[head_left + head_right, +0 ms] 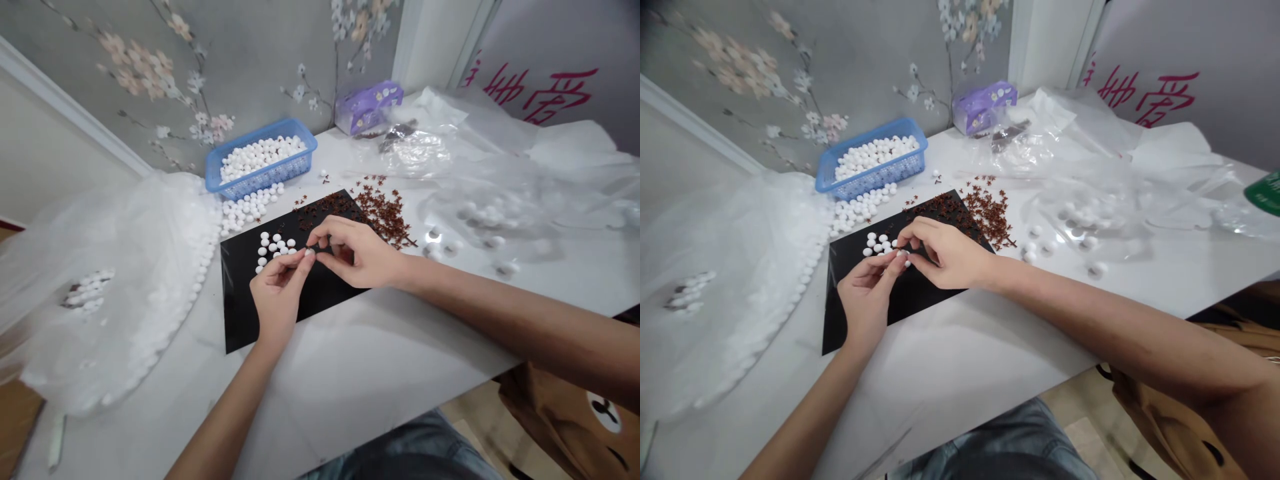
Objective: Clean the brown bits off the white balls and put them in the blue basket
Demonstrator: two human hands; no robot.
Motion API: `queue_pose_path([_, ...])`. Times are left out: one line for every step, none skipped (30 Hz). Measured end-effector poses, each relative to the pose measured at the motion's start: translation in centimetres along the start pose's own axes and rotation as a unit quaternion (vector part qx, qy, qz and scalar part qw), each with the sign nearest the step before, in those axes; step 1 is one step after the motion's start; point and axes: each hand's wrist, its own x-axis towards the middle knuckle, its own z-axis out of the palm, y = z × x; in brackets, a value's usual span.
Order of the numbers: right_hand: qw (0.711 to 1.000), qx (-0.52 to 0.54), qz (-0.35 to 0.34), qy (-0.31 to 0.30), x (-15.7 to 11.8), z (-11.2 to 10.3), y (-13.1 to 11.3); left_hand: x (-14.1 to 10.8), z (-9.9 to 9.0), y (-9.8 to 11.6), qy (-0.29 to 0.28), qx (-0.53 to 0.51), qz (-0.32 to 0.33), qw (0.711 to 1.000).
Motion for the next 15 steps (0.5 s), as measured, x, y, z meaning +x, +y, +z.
queue_pose_path([1.000, 0.000, -0.003, -0.006, -0.02, -0.01, 0.11, 0.00, 0.00, 0.02, 0.002, -0.002, -0.001, 1.000])
queue_pose_path([1.000, -0.003, -0.007, -0.010, -0.04, -0.01, 0.21, 0.00, 0.00, 0.03, 0.003, -0.003, 0.000, 1.000])
queue_pose_path([1.000, -0.008, -0.009, -0.012, -0.04, -0.02, 0.31, -0.01, 0.00, 0.03, 0.002, -0.006, 0.001, 1.000])
queue_pose_path([1.000, -0.013, -0.011, -0.011, -0.03, -0.02, 0.39, -0.03, 0.01, 0.04, -0.001, -0.008, 0.004, 1.000])
queue_pose_path([1.000, -0.019, -0.012, -0.010, -0.02, -0.02, 0.45, -0.05, 0.01, 0.03, -0.005, -0.009, 0.007, 1.000])
queue_pose_path([1.000, -0.024, -0.013, -0.009, 0.00, -0.03, 0.49, -0.07, 0.01, 0.03, -0.008, -0.010, 0.009, 1.000])
queue_pose_path([0.999, -0.027, -0.014, -0.010, 0.01, -0.02, 0.51, -0.09, 0.01, 0.02, -0.011, -0.011, 0.012, 1.000])
queue_pose_path([0.999, -0.029, -0.017, -0.008, 0.01, -0.01, 0.53, -0.10, 0.01, 0.02, -0.013, -0.011, 0.014, 1.000])
queue_pose_path([0.999, -0.030, -0.019, -0.006, 0.00, 0.01, 0.53, -0.11, 0.00, 0.02, -0.014, -0.010, 0.015, 1.000])
queue_pose_path([0.999, -0.029, -0.022, -0.003, -0.02, 0.04, 0.53, -0.11, -0.01, 0.02, -0.014, -0.008, 0.017, 1.000])
queue_pose_path([0.999, -0.028, -0.023, 0.001, -0.05, 0.08, 0.53, -0.10, -0.03, 0.03, -0.012, -0.004, 0.019, 1.000])
queue_pose_path([0.999, -0.026, -0.023, 0.005, -0.09, 0.14, 0.53, -0.09, -0.05, 0.04, -0.010, 0.002, 0.020, 1.000])
queue_pose_path([0.999, -0.024, -0.022, 0.010, -0.13, 0.20, 0.54, -0.07, -0.07, 0.05, -0.008, 0.008, 0.021, 1.000])
queue_pose_path([0.999, -0.023, -0.021, 0.014, -0.17, 0.27, 0.56, -0.06, -0.09, 0.05, -0.005, 0.013, 0.021, 1.000])
queue_pose_path([0.999, -0.021, -0.021, 0.017, -0.22, 0.34, 0.59, -0.04, -0.11, 0.05, -0.004, 0.016, 0.021, 1.000])
